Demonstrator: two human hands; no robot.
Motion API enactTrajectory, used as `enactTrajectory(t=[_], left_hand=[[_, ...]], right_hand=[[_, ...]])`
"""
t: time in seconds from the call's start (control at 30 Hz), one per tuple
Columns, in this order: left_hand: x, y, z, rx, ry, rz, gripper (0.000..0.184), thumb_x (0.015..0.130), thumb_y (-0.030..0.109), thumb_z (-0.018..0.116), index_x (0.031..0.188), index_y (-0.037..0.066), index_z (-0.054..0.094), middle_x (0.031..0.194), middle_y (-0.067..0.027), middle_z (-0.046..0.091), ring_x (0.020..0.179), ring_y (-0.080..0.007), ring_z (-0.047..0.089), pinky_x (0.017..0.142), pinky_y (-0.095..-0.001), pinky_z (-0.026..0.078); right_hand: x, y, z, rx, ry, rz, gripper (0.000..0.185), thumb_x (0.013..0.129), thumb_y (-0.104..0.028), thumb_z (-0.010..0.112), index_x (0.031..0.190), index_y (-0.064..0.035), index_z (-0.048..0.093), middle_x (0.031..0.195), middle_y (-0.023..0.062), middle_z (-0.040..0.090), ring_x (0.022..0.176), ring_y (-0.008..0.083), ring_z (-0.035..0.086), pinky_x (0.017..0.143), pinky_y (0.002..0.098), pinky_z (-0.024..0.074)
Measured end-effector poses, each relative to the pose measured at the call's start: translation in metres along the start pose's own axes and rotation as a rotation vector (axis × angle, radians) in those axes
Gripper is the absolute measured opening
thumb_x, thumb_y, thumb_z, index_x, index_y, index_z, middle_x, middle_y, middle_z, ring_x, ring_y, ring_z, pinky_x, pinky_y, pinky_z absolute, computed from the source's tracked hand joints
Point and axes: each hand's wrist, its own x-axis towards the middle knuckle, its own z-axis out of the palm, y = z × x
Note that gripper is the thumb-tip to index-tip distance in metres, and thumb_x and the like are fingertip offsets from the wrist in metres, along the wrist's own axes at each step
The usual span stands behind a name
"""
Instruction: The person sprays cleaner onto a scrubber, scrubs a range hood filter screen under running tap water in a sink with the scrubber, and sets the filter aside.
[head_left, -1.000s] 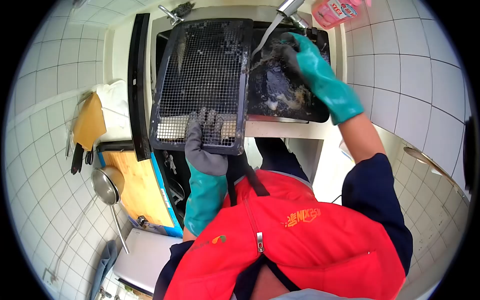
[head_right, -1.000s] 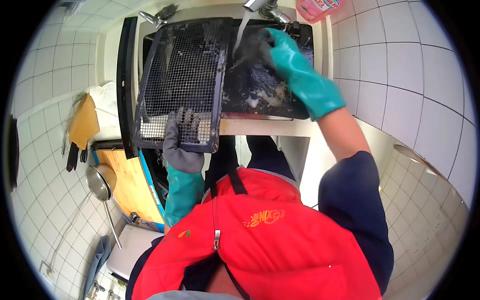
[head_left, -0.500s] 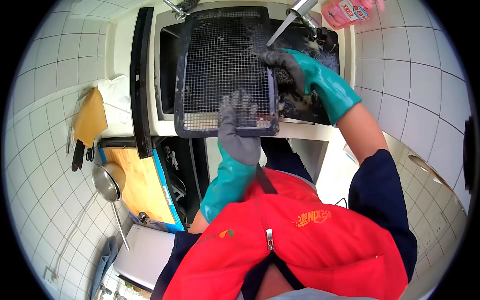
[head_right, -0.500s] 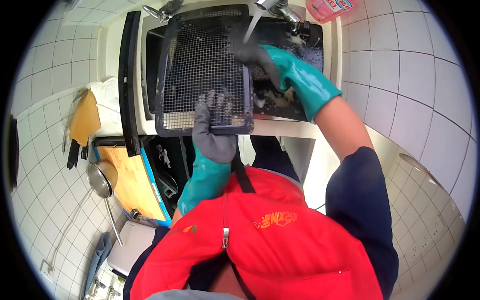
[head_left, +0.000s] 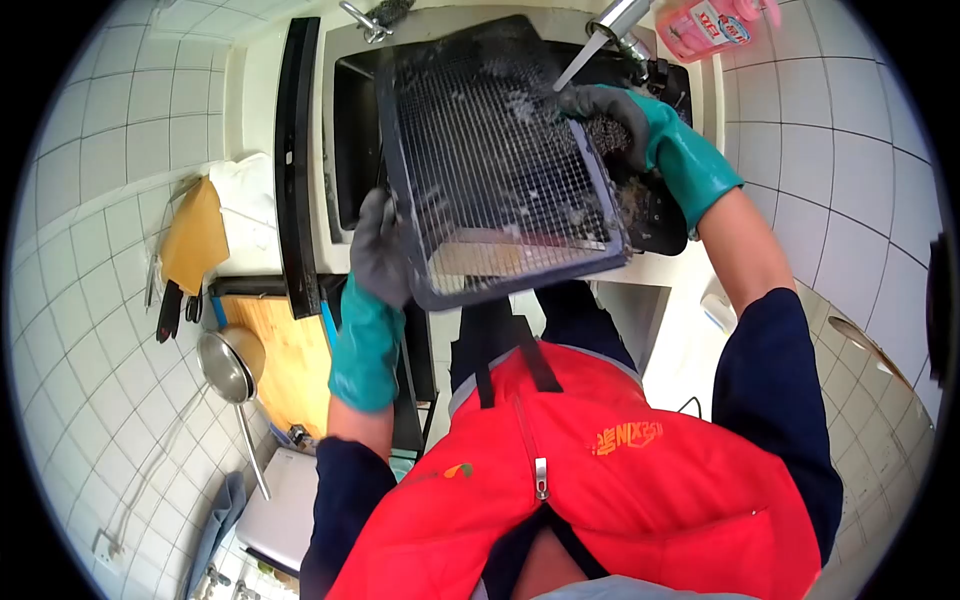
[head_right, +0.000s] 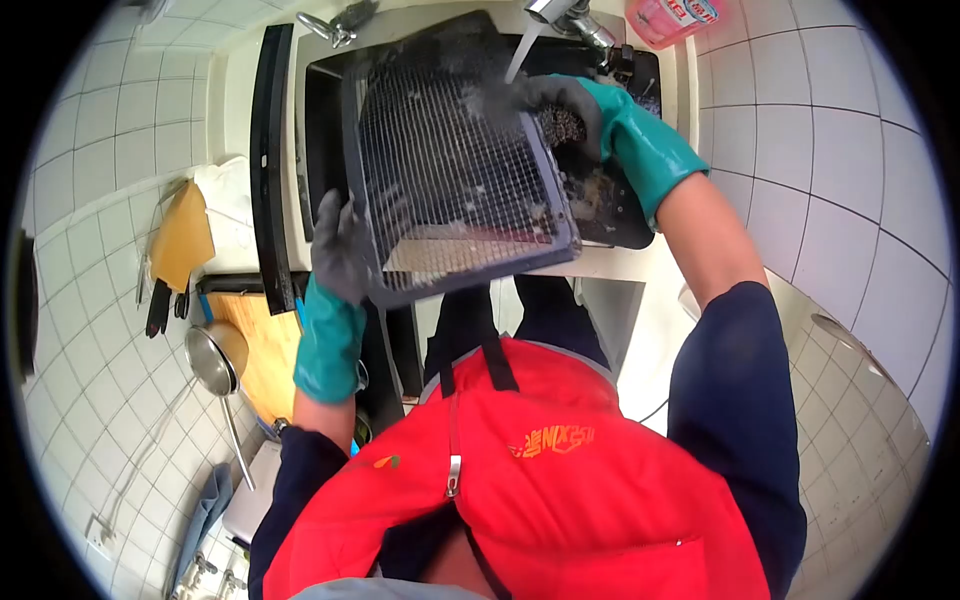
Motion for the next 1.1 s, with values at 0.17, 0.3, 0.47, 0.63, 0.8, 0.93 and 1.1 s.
enactTrajectory(t=[0.17, 0.3, 0.47, 0.63, 0.8, 0.93, 1.1], left_hand=[[0.075, 0.011, -0.021, 0.250, 0.071, -0.154, 0.048, 0.108, 0.030, 0.044, 0.144, 0.000, 0.052, 0.138, -0.0190, 0.062, 0.124, -0.0313, 0.064, 0.108, -0.0479, 0.053], [0.055, 0.005, -0.016, 0.080, 0.049, -0.145, 0.042, 0.104, 0.016, 0.045, 0.142, 0.000, 0.054, 0.135, -0.0185, 0.065, 0.120, -0.0313, 0.067, 0.108, -0.0464, 0.055], [0.040, -0.005, -0.022, 0.164, 0.105, -0.044, 0.044, 0.109, 0.019, 0.040, 0.148, -0.002, 0.048, 0.139, -0.0171, 0.062, 0.125, -0.0290, 0.064, 0.109, -0.0426, 0.053], [0.033, -0.011, -0.022, 0.179, 0.139, -0.006, 0.049, 0.095, 0.008, 0.039, 0.140, -0.002, 0.054, 0.136, -0.0169, 0.063, 0.124, -0.0291, 0.064, 0.110, -0.0433, 0.052], [0.031, -0.016, -0.006, 0.093, 0.186, -0.026, 0.051, 0.092, 0.011, 0.040, 0.139, -0.004, 0.053, 0.134, -0.0176, 0.063, 0.124, -0.0291, 0.063, 0.111, -0.0447, 0.051], [0.047, -0.032, -0.059, -0.035, -0.027, 0.051, 0.044, 0.100, 0.013, 0.043, 0.140, 0.000, 0.054, 0.135, -0.0158, 0.064, 0.123, -0.0296, 0.063, 0.111, -0.0468, 0.050], [0.035, -0.040, -0.003, 0.104, 0.213, 0.109, 0.040, 0.097, 0.014, 0.045, 0.132, 0.000, 0.060, 0.127, -0.0130, 0.066, 0.120, -0.0283, 0.063, 0.111, -0.0467, 0.049]], right_hand=[[-0.001, -0.052, 0.027, -0.504, -0.120, -0.045, 0.040, 0.089, -0.008, 0.065, 0.128, -0.0037, 0.068, 0.125, 0.0110, 0.070, 0.110, 0.0205, 0.069, 0.100, 0.0338, 0.0527], [-0.028, -0.052, 0.016, -0.609, 0.183, 0.423, 0.043, 0.092, -0.022, 0.062, 0.127, 0.0022, 0.067, 0.130, 0.0156, 0.068, 0.116, 0.0260, 0.066, 0.103, 0.0369, 0.0497], [-0.043, -0.059, -0.007, -0.789, 0.265, 0.183, 0.046, 0.097, -0.027, 0.059, 0.130, 0.0030, 0.066, 0.129, 0.0157, 0.069, 0.122, 0.0243, 0.063, 0.109, 0.0361, 0.0448], [-0.026, -0.052, 0.007, -0.276, 0.779, 0.669, 0.046, 0.098, -0.032, 0.059, 0.130, 0.0000, 0.067, 0.128, 0.0133, 0.070, 0.118, 0.0218, 0.063, 0.109, 0.0351, 0.0437], [0.000, -0.072, 0.028, -0.544, 0.665, 0.534, 0.044, 0.103, -0.027, 0.051, 0.134, 0.0015, 0.065, 0.132, 0.0143, 0.069, 0.120, 0.0230, 0.065, 0.108, 0.0340, 0.0465], [0.001, -0.055, 0.068, -0.934, 0.684, 0.263, 0.031, 0.102, -0.022, 0.061, 0.125, -0.0031, 0.069, 0.115, 0.0129, 0.073, 0.111, 0.0209, 0.067, 0.098, 0.0347, 0.0516], [0.109, -0.001, 0.091, -1.012, 0.889, 0.029, 0.044, 0.094, -0.038, 0.072, 0.126, -0.0085, 0.069, 0.108, 0.0146, 0.070, 0.092, 0.0276, 0.070, 0.079, 0.0411, 0.0563]])
